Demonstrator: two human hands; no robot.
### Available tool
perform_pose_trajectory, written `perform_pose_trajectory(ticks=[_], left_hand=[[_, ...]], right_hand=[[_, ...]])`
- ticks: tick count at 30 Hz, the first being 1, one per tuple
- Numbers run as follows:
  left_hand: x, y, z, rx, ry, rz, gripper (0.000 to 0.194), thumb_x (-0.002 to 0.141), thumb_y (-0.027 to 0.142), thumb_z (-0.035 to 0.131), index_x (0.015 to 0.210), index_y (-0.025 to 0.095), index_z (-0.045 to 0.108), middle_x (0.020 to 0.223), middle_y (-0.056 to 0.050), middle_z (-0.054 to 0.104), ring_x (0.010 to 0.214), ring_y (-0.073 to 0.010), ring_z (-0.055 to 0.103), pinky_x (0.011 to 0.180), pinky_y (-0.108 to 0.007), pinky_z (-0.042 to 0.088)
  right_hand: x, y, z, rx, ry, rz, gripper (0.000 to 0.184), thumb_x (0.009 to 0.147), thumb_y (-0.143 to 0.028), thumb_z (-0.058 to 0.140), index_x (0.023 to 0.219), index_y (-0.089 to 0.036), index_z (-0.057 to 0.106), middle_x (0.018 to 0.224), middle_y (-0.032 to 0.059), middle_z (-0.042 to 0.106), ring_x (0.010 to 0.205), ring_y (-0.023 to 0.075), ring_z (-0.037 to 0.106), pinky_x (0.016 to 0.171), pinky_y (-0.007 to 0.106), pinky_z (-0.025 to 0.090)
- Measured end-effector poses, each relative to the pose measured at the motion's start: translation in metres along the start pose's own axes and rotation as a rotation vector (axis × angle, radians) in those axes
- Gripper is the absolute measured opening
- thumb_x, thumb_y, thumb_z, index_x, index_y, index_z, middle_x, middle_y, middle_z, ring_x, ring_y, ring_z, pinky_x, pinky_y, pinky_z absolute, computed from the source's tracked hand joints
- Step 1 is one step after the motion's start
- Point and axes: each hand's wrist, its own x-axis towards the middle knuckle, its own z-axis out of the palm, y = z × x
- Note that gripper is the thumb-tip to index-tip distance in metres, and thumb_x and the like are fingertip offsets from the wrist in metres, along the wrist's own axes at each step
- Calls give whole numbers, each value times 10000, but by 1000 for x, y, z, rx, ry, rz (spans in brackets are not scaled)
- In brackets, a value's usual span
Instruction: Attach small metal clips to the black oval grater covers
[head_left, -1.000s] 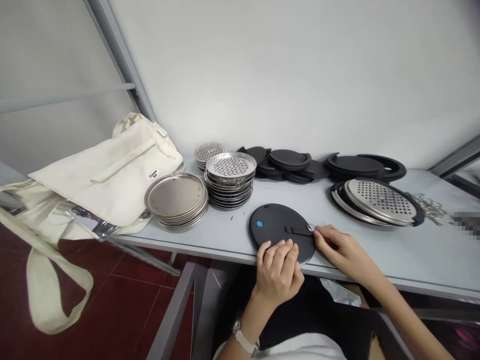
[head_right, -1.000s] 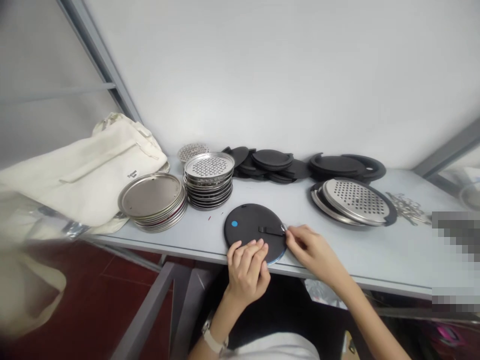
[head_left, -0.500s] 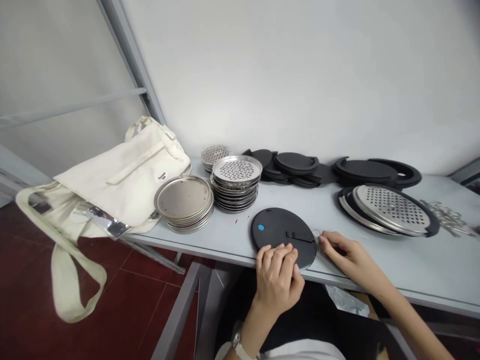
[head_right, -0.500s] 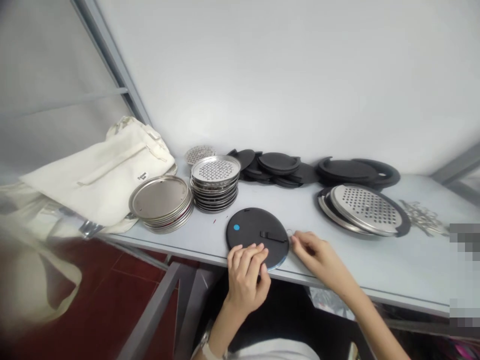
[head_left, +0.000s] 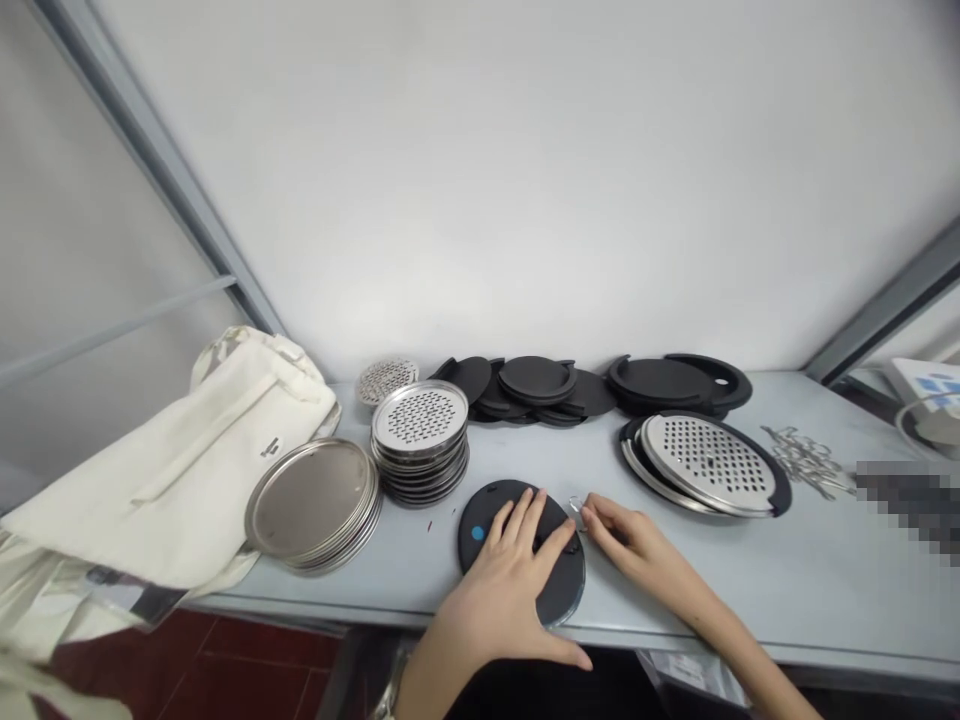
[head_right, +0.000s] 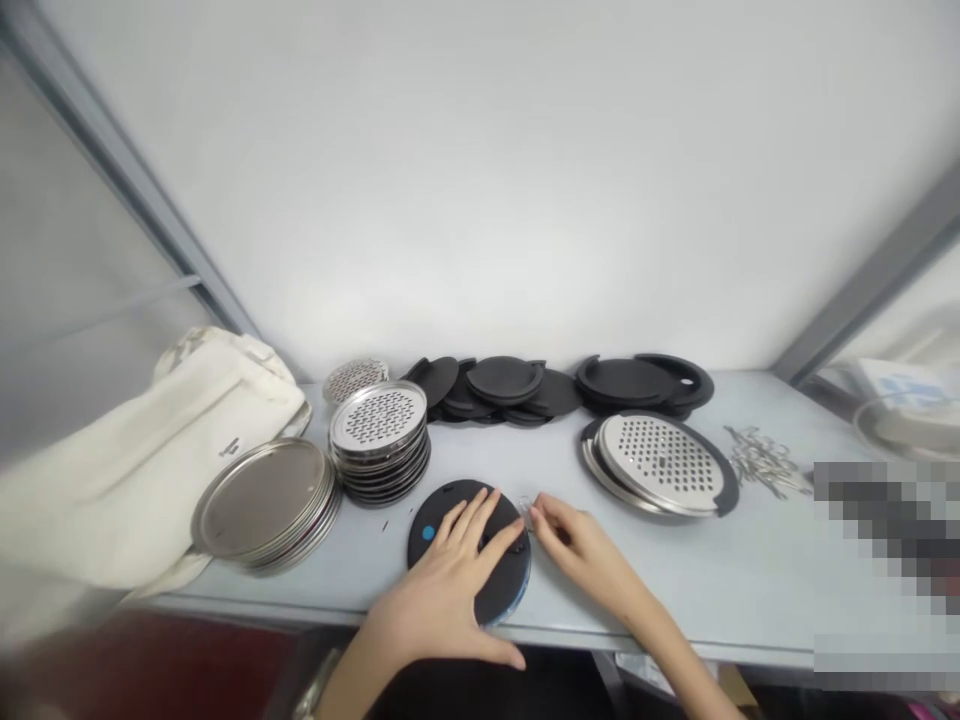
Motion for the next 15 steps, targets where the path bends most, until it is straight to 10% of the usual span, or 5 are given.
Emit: perform_pose_trajectory(ticks=[9, 15], left_hand=[[50, -36, 5, 40, -69, 99, 746, 811, 566, 549, 1437, 244, 301, 1502, -121, 288, 1372, -299, 295, 1057, -480, 360], [61, -48, 14, 131, -49, 165, 794, 745, 471, 643, 1428, 210, 333, 1486, -129, 313, 1328, -334, 365, 1017, -470, 420]], right_hand=[[1, 3, -17, -58, 144, -1, 309, 966, -376, 338, 718, -226, 443, 660, 5, 528, 609, 164, 541, 597, 250, 450], [-28, 33, -107, -233, 537, 152, 245, 933, -421, 389, 797, -242, 485, 663, 33, 590, 596, 186, 581, 573, 263, 471]])
